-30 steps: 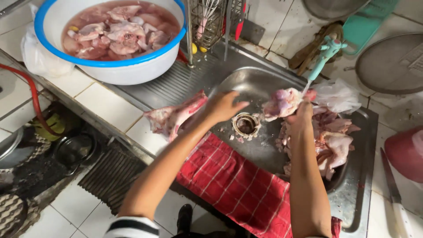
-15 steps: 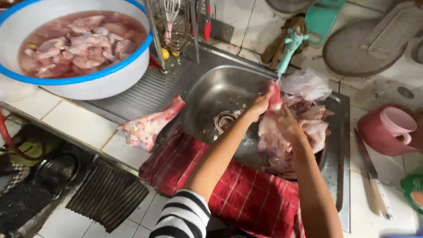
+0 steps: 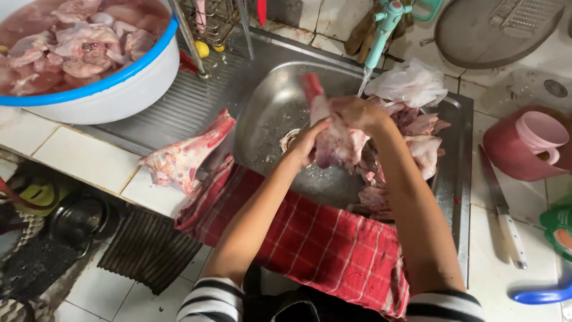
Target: Washing and cleaning raw meat and bone pieces in a kitchen sink.
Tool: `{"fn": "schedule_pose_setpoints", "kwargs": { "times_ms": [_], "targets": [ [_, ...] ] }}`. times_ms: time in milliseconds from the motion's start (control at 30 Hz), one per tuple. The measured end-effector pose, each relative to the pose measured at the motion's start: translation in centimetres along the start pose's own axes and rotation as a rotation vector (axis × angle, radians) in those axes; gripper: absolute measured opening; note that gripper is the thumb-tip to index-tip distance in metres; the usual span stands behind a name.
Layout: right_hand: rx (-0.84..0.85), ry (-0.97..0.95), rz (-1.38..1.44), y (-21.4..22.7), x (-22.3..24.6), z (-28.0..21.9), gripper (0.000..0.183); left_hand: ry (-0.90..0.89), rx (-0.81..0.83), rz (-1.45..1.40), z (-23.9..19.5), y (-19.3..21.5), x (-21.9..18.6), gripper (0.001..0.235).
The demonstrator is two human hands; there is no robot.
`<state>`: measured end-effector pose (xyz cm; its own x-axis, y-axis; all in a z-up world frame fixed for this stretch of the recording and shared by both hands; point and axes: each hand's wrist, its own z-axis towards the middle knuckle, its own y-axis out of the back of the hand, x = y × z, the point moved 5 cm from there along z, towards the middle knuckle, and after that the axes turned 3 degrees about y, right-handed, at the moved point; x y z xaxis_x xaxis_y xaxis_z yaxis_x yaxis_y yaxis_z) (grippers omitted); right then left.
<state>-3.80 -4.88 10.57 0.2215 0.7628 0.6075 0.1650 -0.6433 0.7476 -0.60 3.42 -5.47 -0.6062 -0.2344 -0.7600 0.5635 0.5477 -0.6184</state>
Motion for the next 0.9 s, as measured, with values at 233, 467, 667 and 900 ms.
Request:
{"fn": "schedule_pose_setpoints", "kwargs": {
  "times_ms": [233, 467, 667, 900],
  "targets": [
    [0.353, 0.848, 0.591, 7.0, 2.5, -4.2, 0.062, -0.188, -0.221, -0.331, -4.0, 0.7, -5.1, 0.067],
    [-0.369, 0.149, -0.698, -1.0, -8.0, -2.9, 0.052, -0.354, -0.431, -0.327, -8.0, 3.7, -12.2, 0.054],
    [-0.344, 0.499, -0.705, -13.0, 3.2, 3.0, 0.062, -0.460, -0.528, -0.160, -11.1, 4.3, -16.8, 0.052],
    [-0.125, 1.196, -0.168, -22.6, 14.4, 7.2, 0.062, -0.406, -0.490, -0.157, -13.6, 2.7, -21.3, 0.054]
  ]
}}
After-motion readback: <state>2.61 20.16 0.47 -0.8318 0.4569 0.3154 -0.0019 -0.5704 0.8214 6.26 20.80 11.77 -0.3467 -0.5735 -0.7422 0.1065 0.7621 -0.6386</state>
